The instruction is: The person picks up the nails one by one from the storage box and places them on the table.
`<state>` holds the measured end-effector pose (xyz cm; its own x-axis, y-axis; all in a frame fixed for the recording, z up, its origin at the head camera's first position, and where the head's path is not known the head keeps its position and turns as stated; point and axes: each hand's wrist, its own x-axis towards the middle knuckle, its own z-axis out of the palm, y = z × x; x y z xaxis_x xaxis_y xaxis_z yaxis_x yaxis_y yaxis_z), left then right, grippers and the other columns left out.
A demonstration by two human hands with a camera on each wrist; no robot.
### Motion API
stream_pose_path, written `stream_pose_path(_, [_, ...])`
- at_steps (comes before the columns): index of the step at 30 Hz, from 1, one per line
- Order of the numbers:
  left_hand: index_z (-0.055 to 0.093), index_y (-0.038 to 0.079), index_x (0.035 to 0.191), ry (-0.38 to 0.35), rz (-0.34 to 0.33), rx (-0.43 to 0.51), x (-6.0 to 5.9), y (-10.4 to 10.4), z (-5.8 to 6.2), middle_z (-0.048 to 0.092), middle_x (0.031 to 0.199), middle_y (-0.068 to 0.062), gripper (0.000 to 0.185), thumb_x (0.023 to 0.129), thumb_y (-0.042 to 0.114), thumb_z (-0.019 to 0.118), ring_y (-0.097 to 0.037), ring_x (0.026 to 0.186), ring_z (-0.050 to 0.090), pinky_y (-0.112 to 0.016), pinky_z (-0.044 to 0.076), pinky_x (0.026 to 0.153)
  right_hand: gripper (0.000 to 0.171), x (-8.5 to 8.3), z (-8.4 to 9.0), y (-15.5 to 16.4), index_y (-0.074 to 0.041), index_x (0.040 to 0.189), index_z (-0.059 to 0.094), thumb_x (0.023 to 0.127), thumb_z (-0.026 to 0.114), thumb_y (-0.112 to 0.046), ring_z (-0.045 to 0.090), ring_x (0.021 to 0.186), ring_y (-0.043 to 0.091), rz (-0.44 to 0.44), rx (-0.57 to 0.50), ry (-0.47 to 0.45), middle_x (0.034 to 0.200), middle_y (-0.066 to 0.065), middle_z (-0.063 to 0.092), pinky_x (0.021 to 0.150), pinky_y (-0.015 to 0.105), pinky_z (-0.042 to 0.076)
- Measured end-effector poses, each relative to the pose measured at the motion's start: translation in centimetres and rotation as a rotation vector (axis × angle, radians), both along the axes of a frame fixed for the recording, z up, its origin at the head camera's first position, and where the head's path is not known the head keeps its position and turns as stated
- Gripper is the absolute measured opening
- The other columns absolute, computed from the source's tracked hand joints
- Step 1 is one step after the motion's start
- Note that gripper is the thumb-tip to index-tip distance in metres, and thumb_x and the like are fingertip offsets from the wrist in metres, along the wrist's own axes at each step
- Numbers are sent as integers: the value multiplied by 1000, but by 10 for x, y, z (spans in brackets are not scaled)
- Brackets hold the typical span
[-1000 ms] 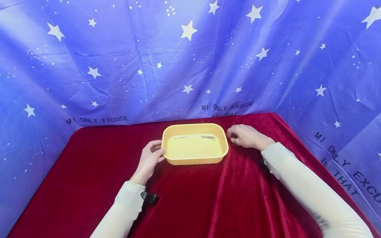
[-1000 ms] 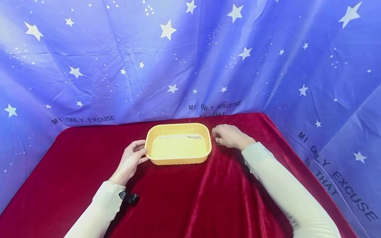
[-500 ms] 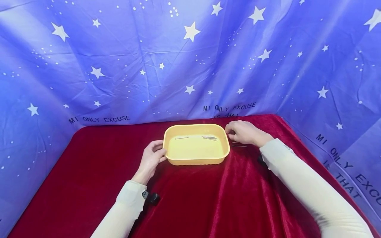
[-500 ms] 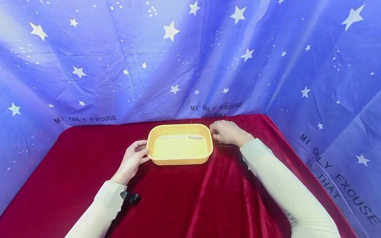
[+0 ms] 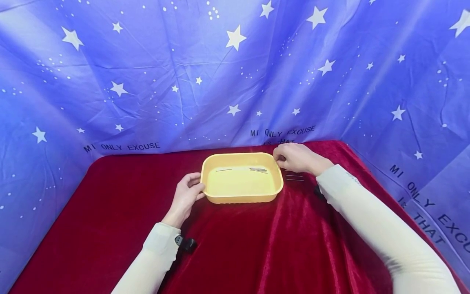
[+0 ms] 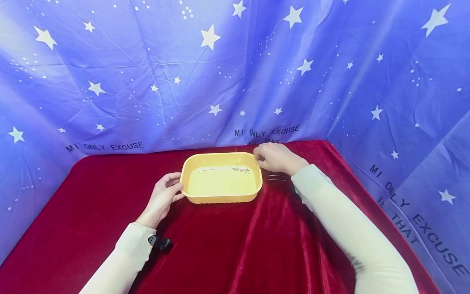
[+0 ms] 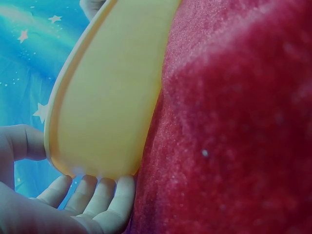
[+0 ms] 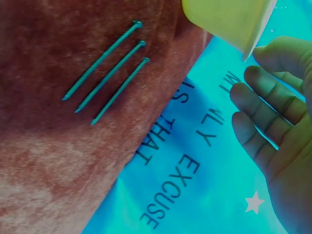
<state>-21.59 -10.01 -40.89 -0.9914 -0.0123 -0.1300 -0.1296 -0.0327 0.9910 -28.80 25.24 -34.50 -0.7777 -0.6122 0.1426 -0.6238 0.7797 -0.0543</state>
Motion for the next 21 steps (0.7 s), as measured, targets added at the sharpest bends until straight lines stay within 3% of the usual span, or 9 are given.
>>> stream_pose_path(11, [48,-4,129,4,-13,2,1,0,1,54,122,-24,47,82,-3,55,-28,101,58,-36,54,83,17,-1,9,-19,-20,70,50,76,60,-8,46,67,14,21,27,-10,71,-5,47,57,32,35])
stream_pose_path(21, [48,-4,129,7,-11,2,0,-2,0,54,122,-24,47,82,-4,55,-28,101,59,-37,54,82,6,-6,10,-37,-17,80,62,78,61,-12,51,71,15,45,7,-13,76,-5,54,61,34,43])
